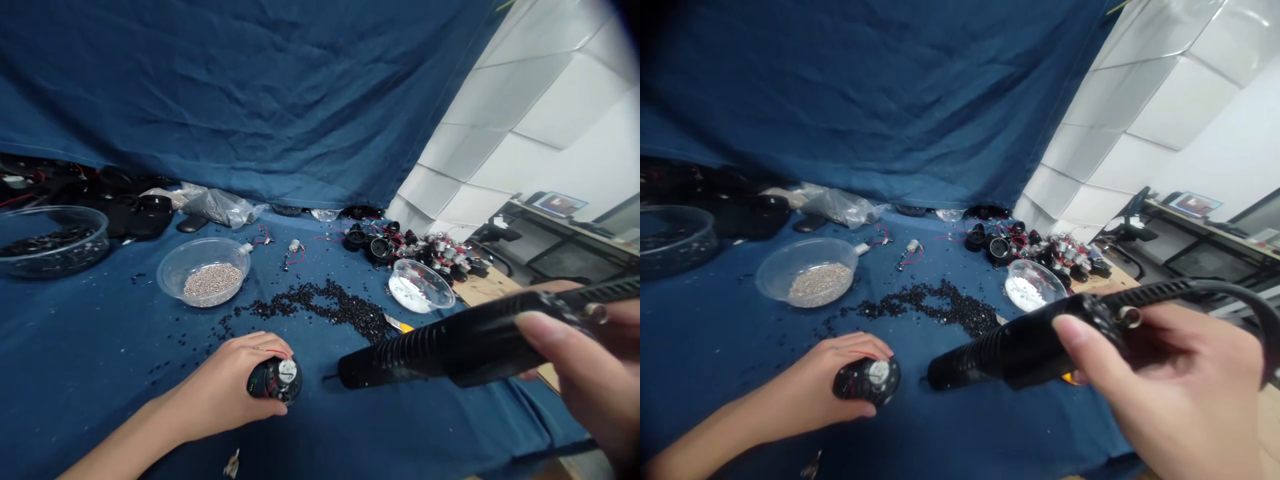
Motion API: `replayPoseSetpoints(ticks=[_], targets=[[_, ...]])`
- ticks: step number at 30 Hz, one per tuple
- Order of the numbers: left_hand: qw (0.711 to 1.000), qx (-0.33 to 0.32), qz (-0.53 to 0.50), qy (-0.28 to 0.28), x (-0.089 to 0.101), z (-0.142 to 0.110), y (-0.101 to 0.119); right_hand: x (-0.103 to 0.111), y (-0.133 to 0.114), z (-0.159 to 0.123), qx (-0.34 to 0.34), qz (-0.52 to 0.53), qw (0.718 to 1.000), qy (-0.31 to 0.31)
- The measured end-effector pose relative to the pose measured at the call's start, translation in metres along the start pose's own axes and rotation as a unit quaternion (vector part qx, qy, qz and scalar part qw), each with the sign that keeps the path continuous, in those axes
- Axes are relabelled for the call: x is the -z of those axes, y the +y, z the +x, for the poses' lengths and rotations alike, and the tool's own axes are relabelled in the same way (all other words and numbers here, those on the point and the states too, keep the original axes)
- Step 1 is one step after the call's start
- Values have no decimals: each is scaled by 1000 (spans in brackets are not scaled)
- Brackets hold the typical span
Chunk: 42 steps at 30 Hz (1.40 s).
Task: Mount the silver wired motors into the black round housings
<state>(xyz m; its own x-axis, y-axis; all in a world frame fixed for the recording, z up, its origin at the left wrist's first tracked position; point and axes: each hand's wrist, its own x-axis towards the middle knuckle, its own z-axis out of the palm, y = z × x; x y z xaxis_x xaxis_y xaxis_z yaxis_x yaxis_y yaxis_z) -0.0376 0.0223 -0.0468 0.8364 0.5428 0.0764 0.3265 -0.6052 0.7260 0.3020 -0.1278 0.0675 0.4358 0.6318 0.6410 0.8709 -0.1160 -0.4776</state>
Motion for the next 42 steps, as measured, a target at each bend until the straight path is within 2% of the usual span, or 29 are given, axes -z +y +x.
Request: replayPoseSetpoints(ticks=[3,4,5,7,9,10,12,14,16,18,23,26,30,34,38,42], targets=[[1000,1,1,-4,1,0,1,-16,-43,-4,124,-12,992,-6],[1000,1,1,-5,1,0,1,-22,-56,-6,152,-5,988,-7],[1000,1,1,-4,2,0,2,-29,-67,-8,143,13,990,-6],[1000,0,-2,-2,2,1,3,-43,-81,-12,114,78,990,-10],[1000,-1,-5,-1,3,1,4,-61,-88,-19,50,198,979,-29],[1000,-3,-7,-2,3,1,5,-72,-89,-24,10,274,961,-42],[1000,-6,-11,-6,3,1,5,-95,-88,-38,-73,432,895,-86],[1000,-9,-14,-8,3,1,4,-118,-86,-52,-131,511,843,-105],[1000,-7,-15,-10,3,2,4,-135,-84,-62,-160,545,814,-122],[1000,-3,-13,-11,3,2,4,-144,-81,-64,-167,563,799,-126],[1000,10,-10,-15,4,0,6,-142,-84,-39,-151,613,768,-109],[1000,21,-13,-17,4,-1,7,-141,-93,-24,-155,653,733,-112],[999,39,-28,-15,5,0,7,-143,-103,-26,-138,698,686,-151],[997,55,-47,-17,5,1,5,-138,-109,-33,-134,702,675,-181],[996,66,-51,-23,5,2,6,-130,-116,-30,-147,702,676,-170],[996,71,-48,-33,6,4,7,-131,-121,-31,-140,698,680,-174]])
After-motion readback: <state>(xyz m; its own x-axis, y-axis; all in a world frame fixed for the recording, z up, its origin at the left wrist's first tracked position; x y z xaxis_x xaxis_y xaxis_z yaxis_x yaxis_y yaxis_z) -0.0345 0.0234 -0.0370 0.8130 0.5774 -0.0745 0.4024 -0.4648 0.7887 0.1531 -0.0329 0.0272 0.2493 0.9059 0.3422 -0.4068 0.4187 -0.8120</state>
